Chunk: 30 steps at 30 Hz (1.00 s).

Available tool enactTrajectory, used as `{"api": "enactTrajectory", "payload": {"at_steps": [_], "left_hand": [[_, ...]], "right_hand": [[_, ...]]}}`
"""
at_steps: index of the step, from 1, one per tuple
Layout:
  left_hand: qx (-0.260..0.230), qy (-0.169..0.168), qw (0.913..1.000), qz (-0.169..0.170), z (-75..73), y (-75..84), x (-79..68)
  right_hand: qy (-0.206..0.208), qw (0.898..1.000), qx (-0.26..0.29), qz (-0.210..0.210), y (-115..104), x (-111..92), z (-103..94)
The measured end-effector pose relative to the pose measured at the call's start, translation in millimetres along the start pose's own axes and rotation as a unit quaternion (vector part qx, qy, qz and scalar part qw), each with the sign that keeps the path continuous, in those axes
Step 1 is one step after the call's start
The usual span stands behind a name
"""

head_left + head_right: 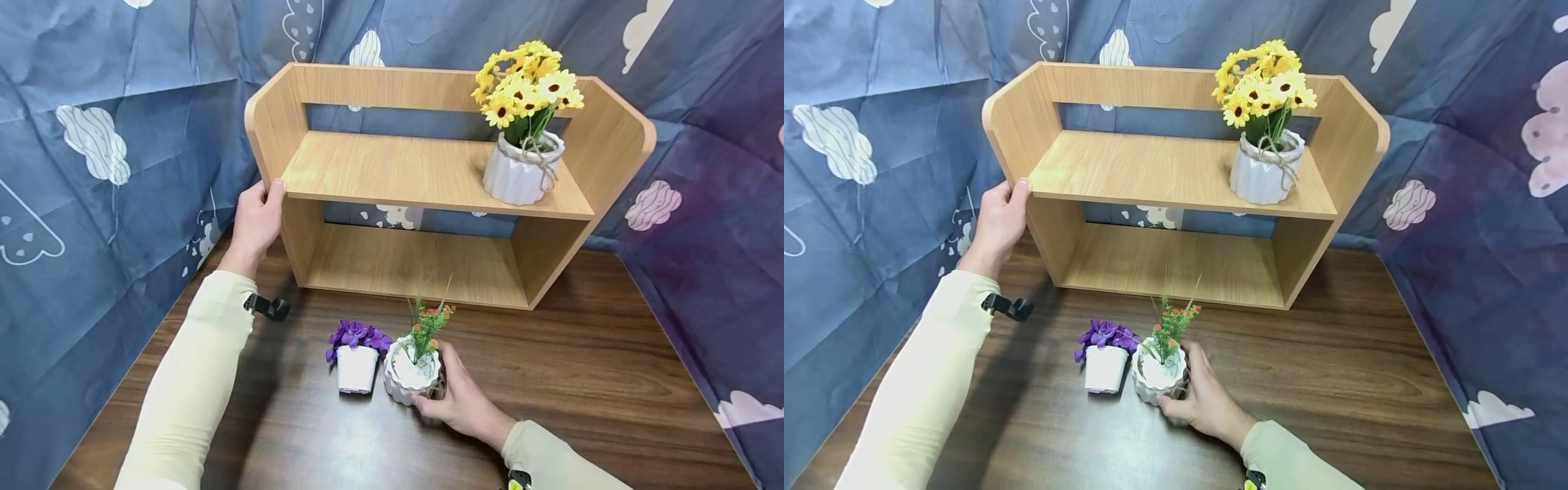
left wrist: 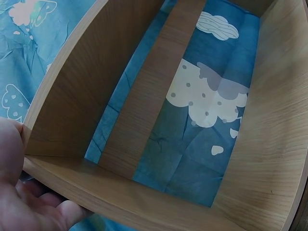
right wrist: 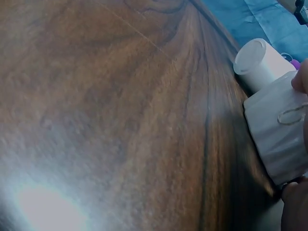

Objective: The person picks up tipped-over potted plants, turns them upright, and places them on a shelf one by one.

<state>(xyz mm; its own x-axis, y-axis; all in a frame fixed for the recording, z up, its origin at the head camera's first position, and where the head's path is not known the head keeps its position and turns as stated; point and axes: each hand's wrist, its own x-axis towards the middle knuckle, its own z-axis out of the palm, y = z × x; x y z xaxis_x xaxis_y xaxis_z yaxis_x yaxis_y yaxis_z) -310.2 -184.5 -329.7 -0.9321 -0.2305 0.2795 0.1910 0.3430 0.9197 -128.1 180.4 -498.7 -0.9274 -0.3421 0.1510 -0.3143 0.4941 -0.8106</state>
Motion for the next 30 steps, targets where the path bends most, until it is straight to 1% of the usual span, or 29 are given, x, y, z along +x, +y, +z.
{"api": "enactTrajectory", "payload": {"at_steps": [2, 7, 9, 13, 17, 20, 24, 30], "left_hand": [[0.001, -0.001, 1.0000, 0.000, 0.3, -0.3, 0.0], [-0.001, -0.008, 1.0000, -0.006, 0.2, -0.3, -0.2], [-0.001, -0.009, 0.9999, -0.008, -0.3, 0.0, 0.1], [0.000, -0.008, 1.0000, -0.006, -0.9, 0.3, 1.1], [0.002, -0.008, 1.0000, -0.004, -0.1, 0.2, 1.4], [0.003, -0.006, 1.0000, -0.004, 0.3, 0.5, 0.8], [0.002, -0.005, 1.0000, -0.006, 0.1, 0.7, 0.4], [0.003, -0.004, 1.0000, -0.007, 0.4, 0.7, 1.4]], "right_hand": [[-0.003, 1.000, 0.007, -0.005, 1.0, -1.7, 0.3], [-0.007, 0.998, 0.038, 0.040, -1.3, -5.4, 2.1], [0.002, 0.997, 0.048, 0.059, -3.4, -5.6, 3.8], [0.034, 0.995, 0.055, 0.075, -7.7, -5.0, 10.7], [0.075, 0.993, 0.033, 0.083, -10.7, -6.0, 19.7], [0.098, 0.992, 0.017, 0.083, -11.5, -6.4, 24.9], [0.112, 0.990, 0.009, 0.082, -12.6, -6.4, 27.6], [0.122, 0.990, 0.026, 0.072, -13.0, -3.2, 24.8]]}}
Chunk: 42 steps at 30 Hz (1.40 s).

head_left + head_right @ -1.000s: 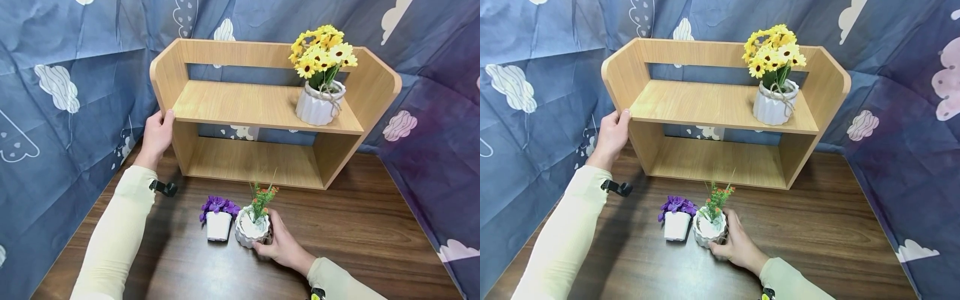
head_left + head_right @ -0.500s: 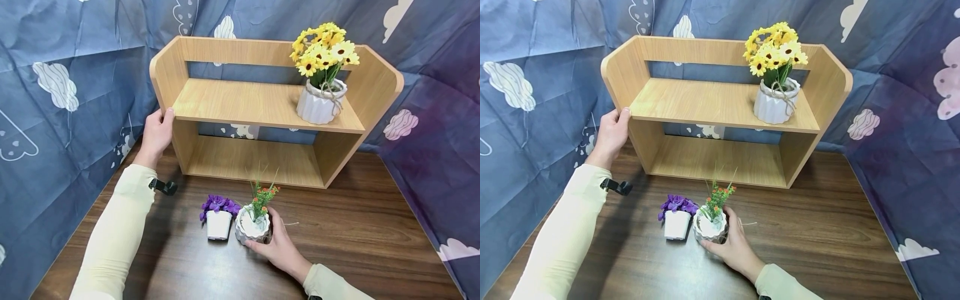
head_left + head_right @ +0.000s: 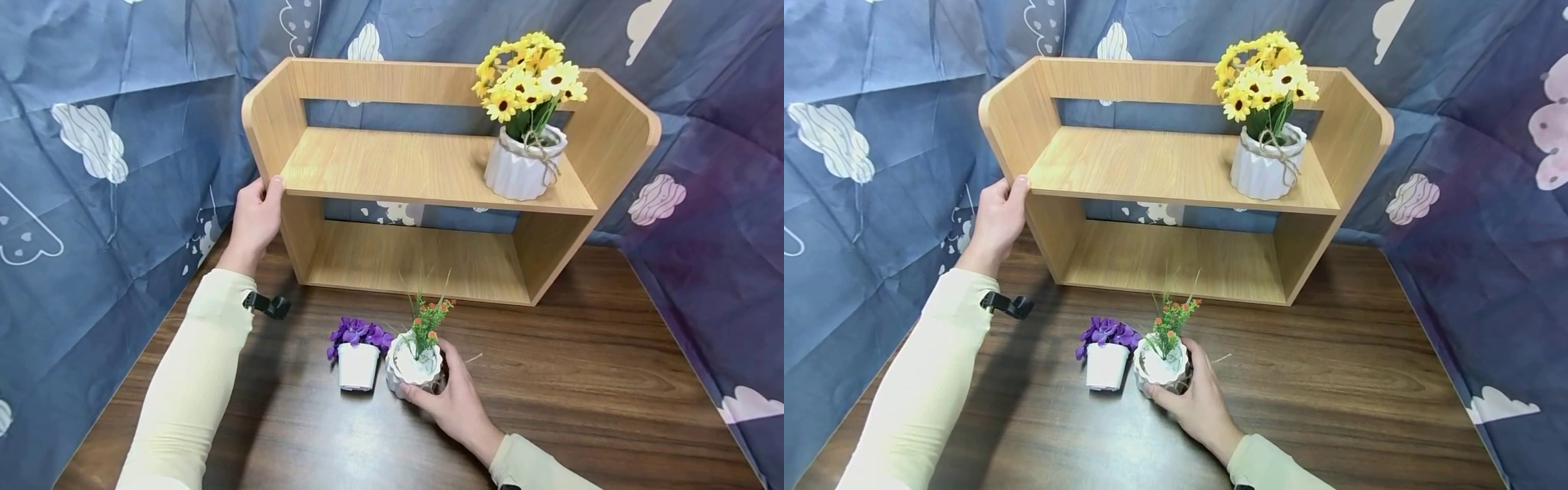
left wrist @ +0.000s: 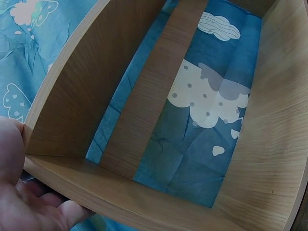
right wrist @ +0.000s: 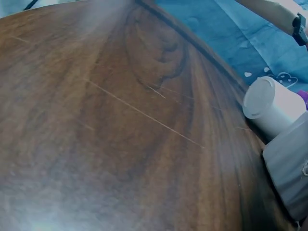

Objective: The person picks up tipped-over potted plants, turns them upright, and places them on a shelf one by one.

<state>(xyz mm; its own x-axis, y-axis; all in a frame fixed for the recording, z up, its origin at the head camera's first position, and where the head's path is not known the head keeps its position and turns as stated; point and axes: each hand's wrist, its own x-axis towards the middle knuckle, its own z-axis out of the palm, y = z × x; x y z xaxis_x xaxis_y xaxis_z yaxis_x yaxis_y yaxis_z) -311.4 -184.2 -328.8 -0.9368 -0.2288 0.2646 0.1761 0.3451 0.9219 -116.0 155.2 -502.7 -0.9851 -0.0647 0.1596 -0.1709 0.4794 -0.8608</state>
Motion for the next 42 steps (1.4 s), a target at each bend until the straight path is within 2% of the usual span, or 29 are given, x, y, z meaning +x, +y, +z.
{"api": "enactTrajectory", "payload": {"at_steps": [10, 20, 29, 42], "left_hand": [[0.001, 0.005, 1.0000, 0.001, -0.1, -1.1, 1.2], [0.002, 0.001, 1.0000, 0.002, -1.2, 0.1, 0.8], [-0.003, -0.004, 1.0000, 0.001, -1.1, -0.2, 0.0], [-0.008, -0.001, 1.0000, 0.001, -1.5, 1.4, -1.6]], "right_hand": [[0.000, 1.000, 0.006, 0.012, -5.1, 8.8, -8.3], [0.005, 1.000, 0.011, 0.001, -25.2, 24.5, -18.2], [0.013, 0.999, 0.012, -0.042, -63.9, 45.5, -33.7], [0.030, 0.995, 0.023, -0.092, -124.0, 88.8, -68.2]]}}
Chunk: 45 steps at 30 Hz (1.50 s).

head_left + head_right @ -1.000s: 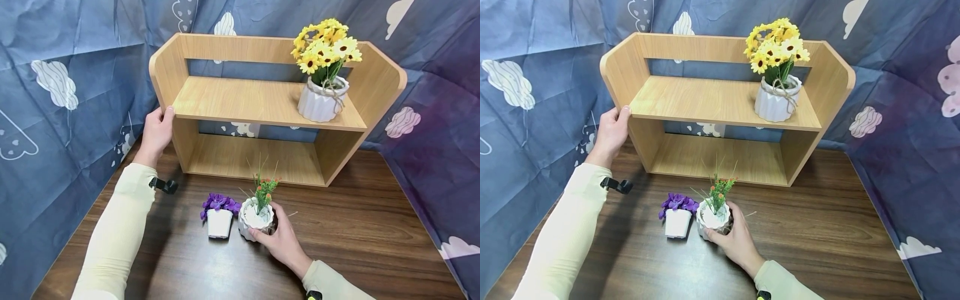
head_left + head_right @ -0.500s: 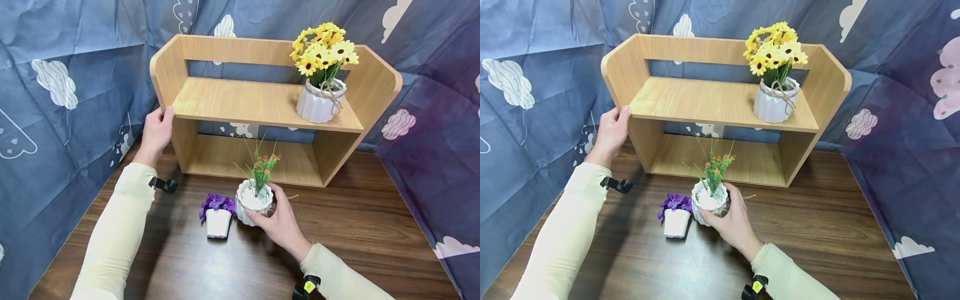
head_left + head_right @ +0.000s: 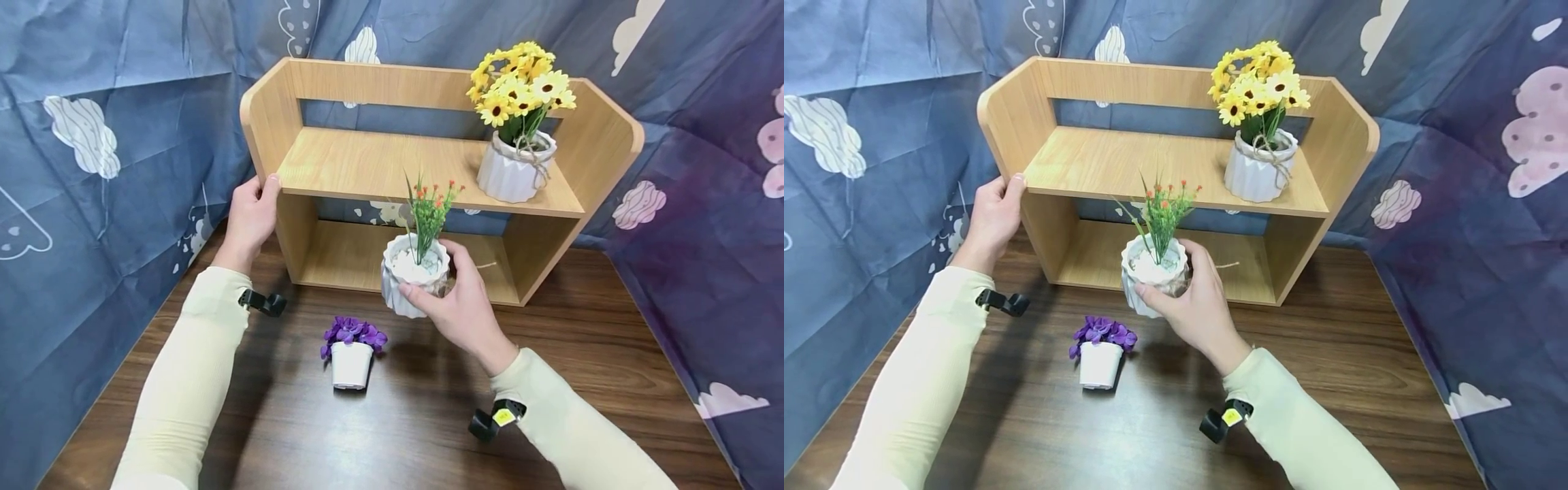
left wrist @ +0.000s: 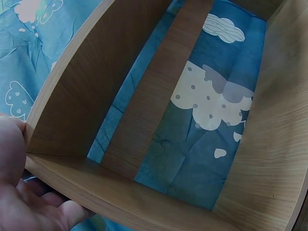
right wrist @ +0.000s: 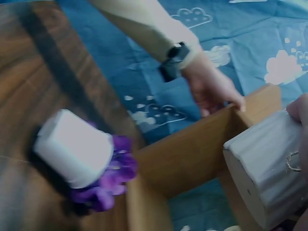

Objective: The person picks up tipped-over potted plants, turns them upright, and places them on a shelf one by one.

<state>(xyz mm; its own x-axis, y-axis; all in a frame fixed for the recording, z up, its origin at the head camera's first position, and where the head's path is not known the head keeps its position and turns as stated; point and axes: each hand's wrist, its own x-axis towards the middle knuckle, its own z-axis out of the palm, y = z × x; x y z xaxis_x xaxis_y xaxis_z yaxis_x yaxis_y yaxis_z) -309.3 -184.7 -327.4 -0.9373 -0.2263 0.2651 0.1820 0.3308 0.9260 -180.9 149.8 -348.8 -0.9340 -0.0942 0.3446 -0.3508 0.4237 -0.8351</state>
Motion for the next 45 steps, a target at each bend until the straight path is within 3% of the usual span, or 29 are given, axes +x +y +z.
{"api": "enactTrajectory", "payload": {"at_steps": [11, 19, 33, 45], "left_hand": [[0.005, 0.002, 1.0000, -0.001, -6.2, -2.2, 0.9], [0.005, 0.006, 0.9999, 0.007, -7.1, -1.1, 2.6], [0.023, 0.008, 0.9993, 0.027, -4.1, -2.1, 3.6], [0.016, 0.002, 0.9995, 0.025, 1.1, -7.1, 5.1]], "right_hand": [[0.019, 0.999, -0.005, -0.031, -38.9, 47.3, -13.9], [0.039, 0.999, 0.006, -0.016, -63.9, 85.8, -23.3], [0.039, 0.998, -0.033, 0.031, -52.5, 123.5, -19.9], [0.037, 0.995, -0.068, 0.066, -48.9, 145.5, -17.7]]}}
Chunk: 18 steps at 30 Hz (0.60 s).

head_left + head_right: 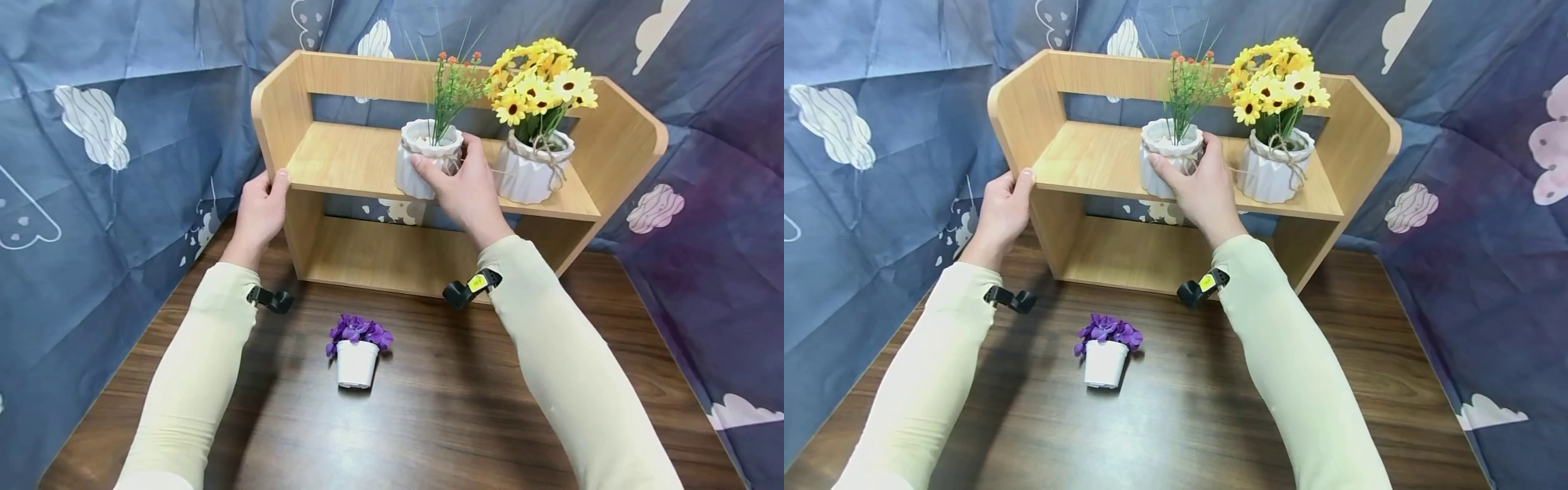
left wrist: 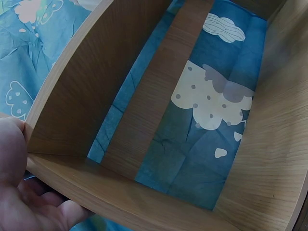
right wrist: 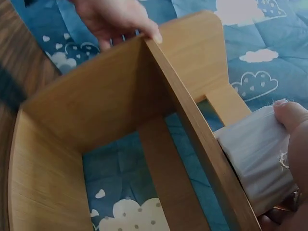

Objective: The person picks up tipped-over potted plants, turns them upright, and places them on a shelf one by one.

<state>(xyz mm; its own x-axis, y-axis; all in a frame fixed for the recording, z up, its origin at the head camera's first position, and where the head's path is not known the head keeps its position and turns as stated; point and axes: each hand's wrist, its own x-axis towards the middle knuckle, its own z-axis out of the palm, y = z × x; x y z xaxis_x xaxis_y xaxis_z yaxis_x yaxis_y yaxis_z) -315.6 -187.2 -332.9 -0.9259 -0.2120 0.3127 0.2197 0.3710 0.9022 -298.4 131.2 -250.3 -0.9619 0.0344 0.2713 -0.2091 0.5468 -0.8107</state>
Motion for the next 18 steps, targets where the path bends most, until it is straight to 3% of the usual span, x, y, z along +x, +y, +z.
{"api": "enactTrajectory", "payload": {"at_steps": [18], "left_hand": [[-0.003, 0.001, 1.0000, -0.009, 0.6, 0.8, -0.9]], "right_hand": [[-0.006, 0.998, -0.045, 0.042, -4.2, 17.5, 5.0]]}}
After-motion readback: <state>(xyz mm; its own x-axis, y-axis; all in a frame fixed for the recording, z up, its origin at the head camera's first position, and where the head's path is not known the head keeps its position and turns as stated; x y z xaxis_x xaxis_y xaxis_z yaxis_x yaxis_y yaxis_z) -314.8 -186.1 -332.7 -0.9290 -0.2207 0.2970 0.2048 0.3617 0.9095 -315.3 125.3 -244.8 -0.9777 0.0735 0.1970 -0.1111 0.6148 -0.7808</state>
